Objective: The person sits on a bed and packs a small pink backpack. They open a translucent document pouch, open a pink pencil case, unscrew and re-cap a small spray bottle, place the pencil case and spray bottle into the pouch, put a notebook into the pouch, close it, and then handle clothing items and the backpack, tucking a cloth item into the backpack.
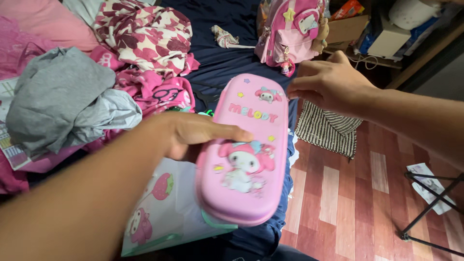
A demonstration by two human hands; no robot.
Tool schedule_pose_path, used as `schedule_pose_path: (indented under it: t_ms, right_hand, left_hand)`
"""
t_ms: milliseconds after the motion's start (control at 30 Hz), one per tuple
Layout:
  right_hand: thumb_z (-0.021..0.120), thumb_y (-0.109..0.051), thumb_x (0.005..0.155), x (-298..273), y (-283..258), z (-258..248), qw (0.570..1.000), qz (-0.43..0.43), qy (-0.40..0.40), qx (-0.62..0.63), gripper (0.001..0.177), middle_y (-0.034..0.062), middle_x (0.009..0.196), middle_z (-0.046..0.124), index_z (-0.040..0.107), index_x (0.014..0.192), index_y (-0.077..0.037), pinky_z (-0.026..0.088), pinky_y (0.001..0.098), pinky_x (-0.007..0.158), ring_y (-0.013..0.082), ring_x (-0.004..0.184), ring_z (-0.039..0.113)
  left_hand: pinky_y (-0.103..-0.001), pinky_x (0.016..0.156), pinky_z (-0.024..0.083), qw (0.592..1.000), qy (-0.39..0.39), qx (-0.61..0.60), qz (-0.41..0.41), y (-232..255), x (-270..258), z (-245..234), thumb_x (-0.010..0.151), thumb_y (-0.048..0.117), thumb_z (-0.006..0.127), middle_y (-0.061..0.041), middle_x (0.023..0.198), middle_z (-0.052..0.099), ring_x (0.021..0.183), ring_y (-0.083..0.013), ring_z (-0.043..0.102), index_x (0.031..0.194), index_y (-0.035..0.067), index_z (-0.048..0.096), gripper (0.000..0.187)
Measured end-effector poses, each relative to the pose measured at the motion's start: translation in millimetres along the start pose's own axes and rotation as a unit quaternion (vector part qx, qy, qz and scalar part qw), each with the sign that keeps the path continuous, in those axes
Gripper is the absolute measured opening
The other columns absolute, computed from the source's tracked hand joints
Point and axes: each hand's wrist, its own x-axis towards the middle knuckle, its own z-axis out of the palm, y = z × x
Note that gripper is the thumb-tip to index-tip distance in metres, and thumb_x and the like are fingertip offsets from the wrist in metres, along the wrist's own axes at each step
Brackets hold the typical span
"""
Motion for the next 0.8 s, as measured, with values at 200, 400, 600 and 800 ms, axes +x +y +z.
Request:
schedule_pose_path:
  t_ms: [200,400,600,800]
  right_hand:
    - [0.068,-0.036,0.093,9,0,-12,0.995,-0.081,0.000,-0.060,0.019,-0.0088,0.100,0.064,0.074,0.111,-0.038,0.039,0.0451,0.093,0.0125,0.098,0.062]
    - [0.073,-0.032,0.085,30,-13,-7,0.982,-0.168,-0.058,-0.062,0.025,-0.0090,0.093,0.064,0.074,0.108,-0.042,0.039,0.0510,0.096,0.0106,0.093,0.060]
    - [0.070,-0.036,0.094,24,-26,12,0.995,0.047,-0.084,0.032,0.023,-0.0105,0.108,0.066,0.070,0.116,-0.032,0.042,0.0425,0.095,0.0091,0.107,0.060]
    - [0.040,-0.066,0.098,1,-60,40,0.515,0.552,-0.126,0.643,0.060,0.0015,0.133,0.065,0.054,0.145,-0.030,0.041,0.0432,0.096,0.0198,0.113,0.059]
  left_hand:
    - [-0.037,0.098,0.058,0.993,-0.022,0.074,-0.087,18,-26,-8,0.071,0.030,0.086,-0.008,0.122,0.077,0.106,-0.0149,0.073,0.129,0.006,0.069,0.065]
    - [-0.036,0.087,0.060,0.959,-0.036,0.226,-0.168,14,-3,9,0.072,0.031,0.087,-0.005,0.109,0.079,0.092,-0.0132,0.073,0.119,0.009,0.074,0.054]
    - [-0.037,0.076,0.054,0.976,0.047,0.200,-0.068,-17,23,15,0.070,0.042,0.087,-0.003,0.102,0.078,0.084,-0.0156,0.071,0.121,0.016,0.077,0.058]
    - [-0.042,0.082,0.060,0.963,0.261,0.000,0.074,-34,40,25,0.071,0.048,0.079,-0.003,0.106,0.080,0.088,-0.0192,0.075,0.123,0.018,0.074,0.060]
